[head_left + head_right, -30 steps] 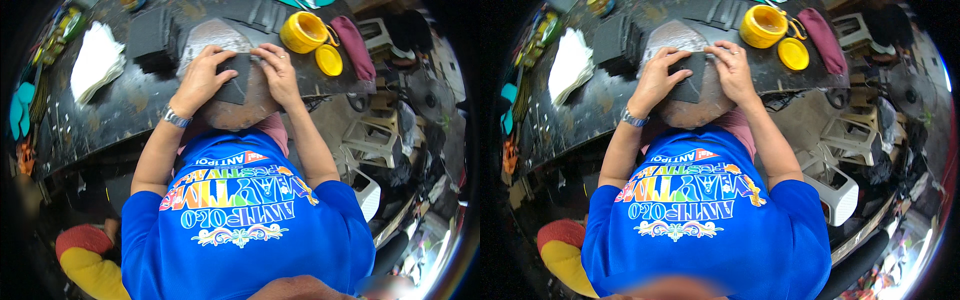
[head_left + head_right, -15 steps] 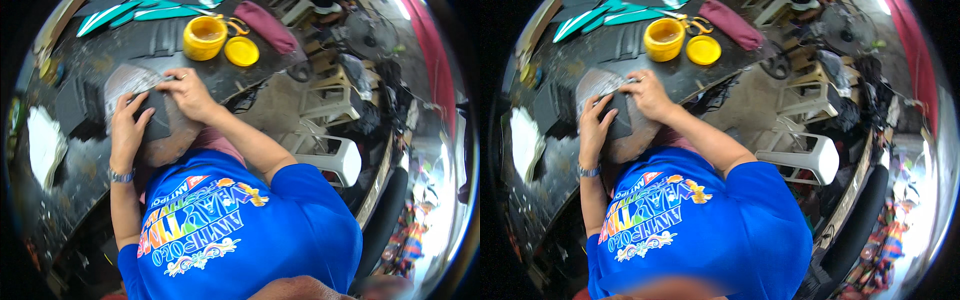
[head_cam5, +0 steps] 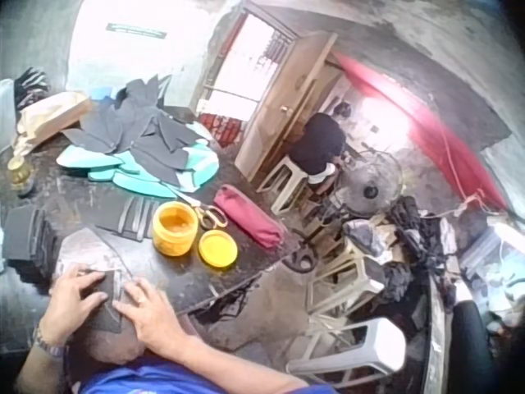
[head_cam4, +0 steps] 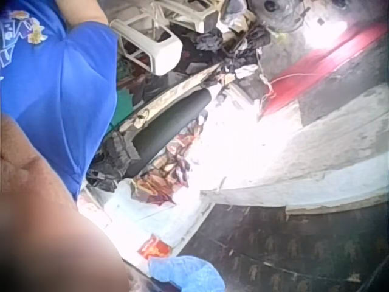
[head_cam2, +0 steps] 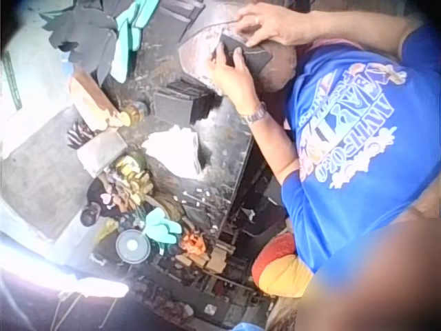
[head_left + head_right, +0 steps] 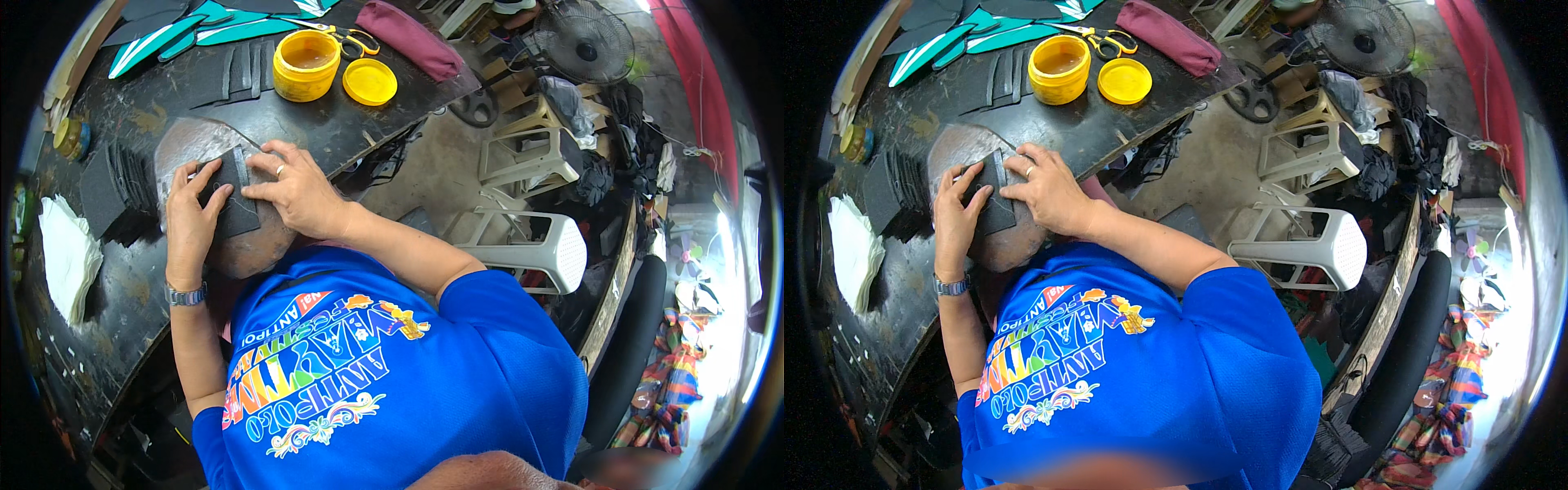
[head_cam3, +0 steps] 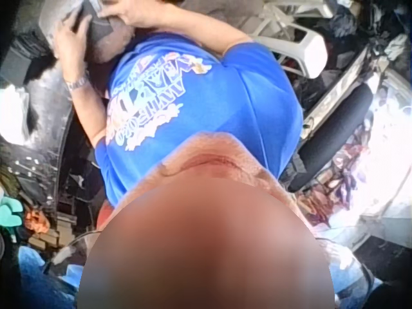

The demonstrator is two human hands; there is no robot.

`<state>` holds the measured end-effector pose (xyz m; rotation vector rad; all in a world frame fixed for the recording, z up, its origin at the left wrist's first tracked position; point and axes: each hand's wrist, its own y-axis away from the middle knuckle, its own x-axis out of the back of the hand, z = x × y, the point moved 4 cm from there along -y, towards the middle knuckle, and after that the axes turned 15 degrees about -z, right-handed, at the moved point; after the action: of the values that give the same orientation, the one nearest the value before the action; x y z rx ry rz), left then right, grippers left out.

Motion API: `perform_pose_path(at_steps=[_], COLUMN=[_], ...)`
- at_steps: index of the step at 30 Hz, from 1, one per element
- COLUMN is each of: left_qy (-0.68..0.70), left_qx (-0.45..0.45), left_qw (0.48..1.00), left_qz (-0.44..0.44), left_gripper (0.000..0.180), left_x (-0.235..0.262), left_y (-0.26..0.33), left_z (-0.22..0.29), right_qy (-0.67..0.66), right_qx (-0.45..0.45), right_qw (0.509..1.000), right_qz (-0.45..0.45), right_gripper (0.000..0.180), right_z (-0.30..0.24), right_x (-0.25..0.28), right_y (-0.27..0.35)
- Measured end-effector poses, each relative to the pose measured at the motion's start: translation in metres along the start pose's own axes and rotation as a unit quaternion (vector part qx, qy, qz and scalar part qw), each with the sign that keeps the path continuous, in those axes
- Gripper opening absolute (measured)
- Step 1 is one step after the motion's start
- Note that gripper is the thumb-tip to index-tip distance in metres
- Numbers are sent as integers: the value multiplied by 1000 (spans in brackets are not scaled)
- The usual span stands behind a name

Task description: The person repeatedly rubs small black rectangular rubber pieces on a round wooden block using both hands. They pick up a piece, rub it on the block, and place it back down, repeating this cycle throughout the clip.

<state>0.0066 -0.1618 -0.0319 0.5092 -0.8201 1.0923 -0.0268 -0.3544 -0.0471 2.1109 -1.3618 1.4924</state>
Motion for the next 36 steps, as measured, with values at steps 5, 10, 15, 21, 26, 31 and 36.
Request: perform_pose_path(at_steps=[5, 10, 15, 21, 26, 31, 36], left_qy=[5, 1, 3, -3, -4, 60, 217], left_qx=[7, 3, 6, -1, -9, -27, -53], left_qw=[1000, 1000, 1000, 1000, 1000, 997, 971], left_qz=[-4, 2, 3, 7, 9, 41, 82], left_gripper=[43, 45, 44, 42, 43, 43, 45], left_x=[0, -1, -1, 0, -1, 4, 33], left_y=[-1, -1, -1, -1, 0, 4, -9], left_z=[-1, -1, -1, -1, -2, 3, -2], right_qy=[33, 89, 135, 111, -78, -206, -320], right_qx=[37, 72, 104, 123, 83, 14, -85], right_qw=[999, 993, 985, 984, 993, 975, 932], right_qz=[-2, -30, -38, -68, -38, 78, 149], right_gripper=[27, 31, 30, 26, 29, 40, 53], right_z=[-14, -24, -31, -37, -35, -13, 34], right_x=[2, -1, -1, 2, 11, 28, 20], right_y=[11, 22, 27, 33, 29, 16, -3])
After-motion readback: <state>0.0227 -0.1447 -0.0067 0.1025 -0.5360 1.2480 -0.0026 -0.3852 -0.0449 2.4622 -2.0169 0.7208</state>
